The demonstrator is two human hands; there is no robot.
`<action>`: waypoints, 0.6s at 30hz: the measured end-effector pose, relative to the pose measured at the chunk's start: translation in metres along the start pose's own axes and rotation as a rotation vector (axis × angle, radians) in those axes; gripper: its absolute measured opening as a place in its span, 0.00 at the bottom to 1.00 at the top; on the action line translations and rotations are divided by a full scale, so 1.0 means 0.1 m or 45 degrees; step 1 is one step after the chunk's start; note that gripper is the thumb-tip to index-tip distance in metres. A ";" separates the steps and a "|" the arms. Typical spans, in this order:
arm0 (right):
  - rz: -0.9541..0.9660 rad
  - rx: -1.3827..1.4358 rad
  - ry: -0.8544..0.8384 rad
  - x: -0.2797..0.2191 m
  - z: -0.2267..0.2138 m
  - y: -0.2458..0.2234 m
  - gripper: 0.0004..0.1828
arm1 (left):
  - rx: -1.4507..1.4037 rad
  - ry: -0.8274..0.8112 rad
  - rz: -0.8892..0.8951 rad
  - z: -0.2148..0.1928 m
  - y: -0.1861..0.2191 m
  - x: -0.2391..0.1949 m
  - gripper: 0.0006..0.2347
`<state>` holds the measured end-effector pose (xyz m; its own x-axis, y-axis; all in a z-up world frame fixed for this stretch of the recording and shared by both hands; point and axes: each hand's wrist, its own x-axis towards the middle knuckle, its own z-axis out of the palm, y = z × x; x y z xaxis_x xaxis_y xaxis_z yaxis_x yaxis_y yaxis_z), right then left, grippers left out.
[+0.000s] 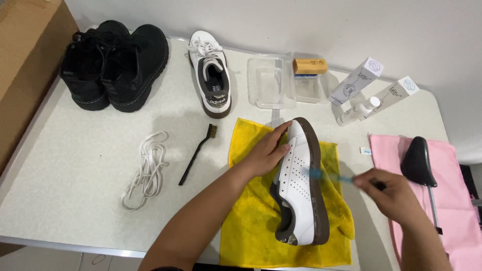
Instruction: The person scrubs the upper and side panels of a white sneaker using a toothbrush. They repeatedly dip the toothbrush into a small container of liquid and continue scrubbing the shoe's surface while holding it over a yellow cloth.
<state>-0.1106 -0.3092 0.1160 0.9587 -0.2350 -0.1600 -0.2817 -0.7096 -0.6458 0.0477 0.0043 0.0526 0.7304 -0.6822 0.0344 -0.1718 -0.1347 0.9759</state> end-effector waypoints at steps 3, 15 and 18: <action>0.090 -0.007 -0.319 0.08 -0.07 -0.21 0.09 | -0.007 0.017 0.014 0.00 -0.02 0.01 0.30; 0.231 -0.411 -0.306 0.48 -0.28 -0.65 0.11 | -0.103 -0.026 0.013 -0.07 0.05 -0.02 0.28; 0.146 -0.483 -0.230 0.51 -0.39 -0.61 0.11 | -0.078 -0.037 0.030 -0.06 0.00 0.00 0.29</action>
<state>-0.0463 -0.3037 0.1758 0.9022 -0.2306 -0.3645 -0.3487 -0.8873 -0.3018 0.0520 0.0087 0.0538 0.7069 -0.7055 0.0520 -0.1474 -0.0750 0.9862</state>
